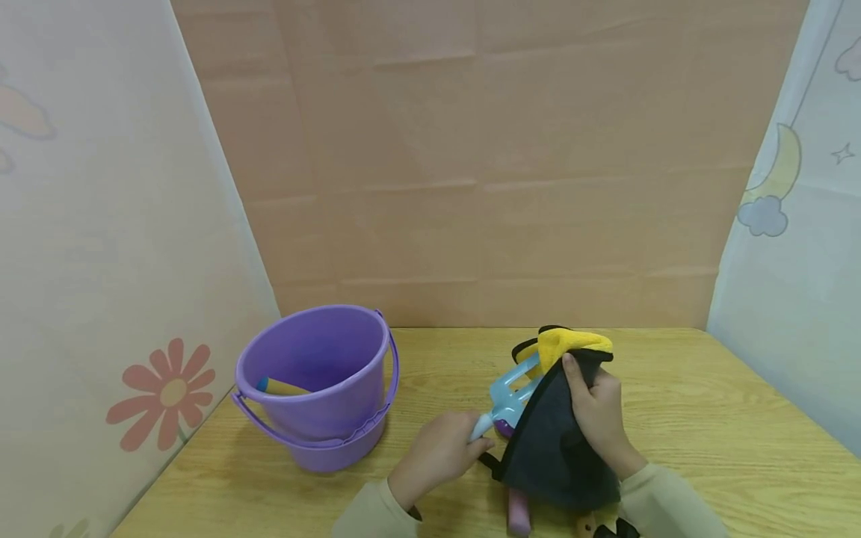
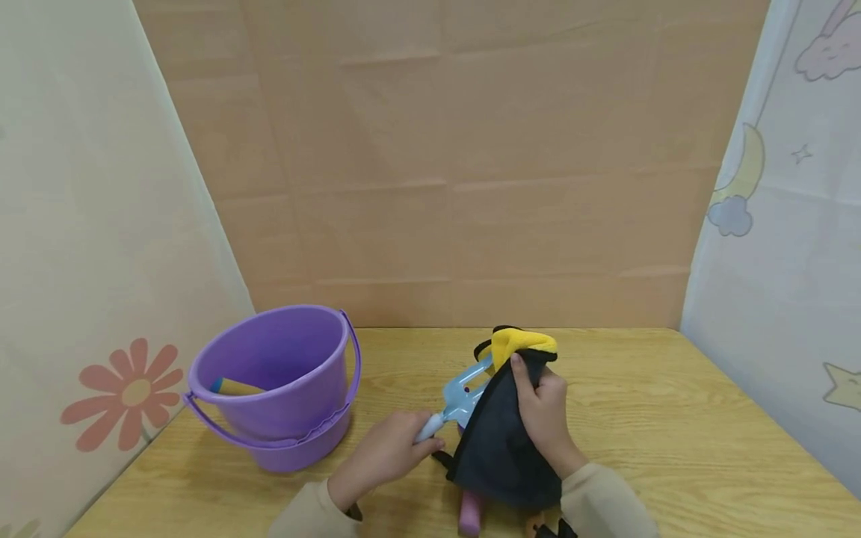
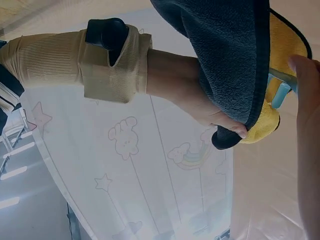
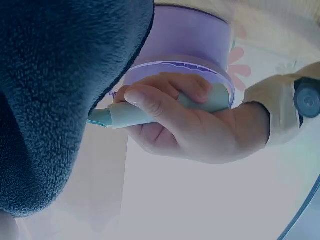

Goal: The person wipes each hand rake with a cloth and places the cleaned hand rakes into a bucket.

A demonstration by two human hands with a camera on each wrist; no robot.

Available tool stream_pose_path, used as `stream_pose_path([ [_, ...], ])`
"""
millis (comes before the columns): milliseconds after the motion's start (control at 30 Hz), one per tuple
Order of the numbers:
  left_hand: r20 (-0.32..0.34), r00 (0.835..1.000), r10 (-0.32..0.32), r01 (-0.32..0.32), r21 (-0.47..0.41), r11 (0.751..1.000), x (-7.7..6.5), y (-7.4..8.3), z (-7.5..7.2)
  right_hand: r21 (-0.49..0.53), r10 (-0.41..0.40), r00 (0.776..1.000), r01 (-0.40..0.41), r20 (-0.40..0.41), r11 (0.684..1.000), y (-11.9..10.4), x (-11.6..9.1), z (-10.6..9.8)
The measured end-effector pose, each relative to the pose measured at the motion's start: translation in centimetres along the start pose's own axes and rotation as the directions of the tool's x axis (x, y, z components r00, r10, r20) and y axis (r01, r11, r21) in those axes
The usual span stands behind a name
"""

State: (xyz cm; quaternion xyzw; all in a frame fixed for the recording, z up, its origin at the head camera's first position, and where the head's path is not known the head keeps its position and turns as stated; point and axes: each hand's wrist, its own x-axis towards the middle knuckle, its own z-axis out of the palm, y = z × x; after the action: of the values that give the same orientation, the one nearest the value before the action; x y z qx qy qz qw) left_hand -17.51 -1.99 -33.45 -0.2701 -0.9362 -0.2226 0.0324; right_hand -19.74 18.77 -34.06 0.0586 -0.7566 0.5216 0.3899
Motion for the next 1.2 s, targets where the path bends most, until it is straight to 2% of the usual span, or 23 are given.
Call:
stream_pose_path([
  [133, -0.02, 1.0, 0.016, -0.016, -0.015, 1.0, 0.0, -0.2, 0.1, -0.042, -0.034, 0.999, 0.034, -0.009, 0.999, 0.0, 0.2, -0.3],
  [267, -0.032, 0.999, 0.004, -0.005, -0.024, 1.0, 0.0, -0.5, 0.1, -0.133, -0.061, 0.998, 0.062, 0.015, 0.989, -0.1, 0.6, -0.9],
  [333, -0.031, 0.999, -0.007, 0.006, -0.027, 1.0, 0.0, -0.6, 0.1, -0.158, -0.048, 0.999, 0.051, 0.022, 0.986, -0.2, 0.8, -1.2],
  [400, -0.032, 0.999, -0.009, 0.008, -0.025, 1.0, 0.0, -0.6, 0.1, -0.117, 0.011, 0.999, -0.008, 0.031, 0.993, -0.4, 0.9, -1.5],
  [467, -0.032, 0.999, -0.013, 0.012, -0.029, 1.0, 0.0, -0.7, 0.1, 0.008, 0.122, 0.991, -0.123, 0.053, 0.992, -0.6, 1.0, -1.8],
  [500, -0.032, 0.999, -0.014, 0.013, -0.03, 0.999, 0.0, -0.7, 0.1, 0.093, 0.183, 0.98, -0.19, 0.075, 0.977, -0.8, 1.0, -2.0],
  [533, -0.035, 0.999, -0.015, 0.014, -0.031, 0.999, 0.0, -0.7, 0.2, 0.186, 0.237, 0.966, -0.252, 0.1, 0.95, -1.0, 1.0, -2.1],
  [567, -0.038, 0.999, -0.014, 0.013, -0.033, 0.999, 0.0, -0.7, 0.2, 0.273, 0.286, 0.951, -0.309, 0.121, 0.911, -1.2, 1.0, -2.3],
  [633, -0.047, 0.999, -0.018, 0.016, -0.038, 0.999, 0.1, -0.8, 0.3, 0.424, 0.341, 0.929, -0.371, 0.146, 0.826, -1.7, 1.1, -2.5],
  [700, -0.058, 0.998, -0.018, 0.016, -0.036, 0.999, 0.1, -0.9, 0.3, 0.538, 0.362, 0.918, -0.389, 0.161, 0.748, -2.2, 1.1, -2.7],
  [767, -0.07, 0.997, -0.019, 0.017, -0.034, 0.999, 0.1, -1.0, 0.4, 0.616, 0.375, 0.912, -0.393, 0.167, 0.682, -2.8, 1.0, -2.7],
  [833, -0.079, 0.997, -0.02, 0.018, -0.026, 0.999, 0.1, -1.0, 0.4, 0.65, 0.392, 0.904, -0.402, 0.171, 0.644, -3.4, 0.9, -2.5],
  [867, -0.082, 0.996, -0.018, 0.017, -0.022, 1.0, 0.2, -1.1, 0.4, 0.656, 0.391, 0.904, -0.402, 0.173, 0.639, -3.7, 0.8, -2.4],
  [900, -0.083, 0.996, -0.018, 0.016, -0.02, 1.0, 0.2, -1.1, 0.5, 0.651, 0.389, 0.905, -0.402, 0.175, 0.644, -3.9, 0.6, -2.2],
  [933, -0.084, 0.996, -0.018, 0.016, -0.022, 1.0, 0.2, -1.1, 0.5, 0.633, 0.378, 0.908, -0.4, 0.178, 0.663, -4.1, 0.3, -2.0],
  [1000, -0.082, 0.996, -0.02, 0.017, -0.029, 0.999, 0.3, -1.1, 0.5, 0.582, 0.346, 0.922, -0.38, 0.174, 0.719, -4.3, -0.2, -1.5],
  [1067, -0.078, 0.997, -0.024, 0.022, -0.035, 0.999, 0.4, -1.0, 0.5, 0.507, 0.285, 0.942, -0.335, 0.176, 0.794, -4.3, -0.8, -1.0],
  [1100, -0.074, 0.997, -0.028, 0.025, -0.038, 0.999, 0.4, -0.9, 0.5, 0.446, 0.244, 0.953, -0.299, 0.178, 0.843, -4.2, -1.1, -0.7],
  [1133, -0.071, 0.997, -0.03, 0.028, -0.039, 0.999, 0.4, -0.8, 0.5, 0.386, 0.188, 0.965, -0.246, 0.182, 0.889, -4.1, -1.4, -0.4],
  [1200, -0.063, 0.997, -0.033, 0.031, -0.033, 0.999, 0.5, -0.7, 0.4, 0.291, 0.048, 0.977, -0.108, 0.206, 0.951, -3.6, -1.9, 0.1],
])
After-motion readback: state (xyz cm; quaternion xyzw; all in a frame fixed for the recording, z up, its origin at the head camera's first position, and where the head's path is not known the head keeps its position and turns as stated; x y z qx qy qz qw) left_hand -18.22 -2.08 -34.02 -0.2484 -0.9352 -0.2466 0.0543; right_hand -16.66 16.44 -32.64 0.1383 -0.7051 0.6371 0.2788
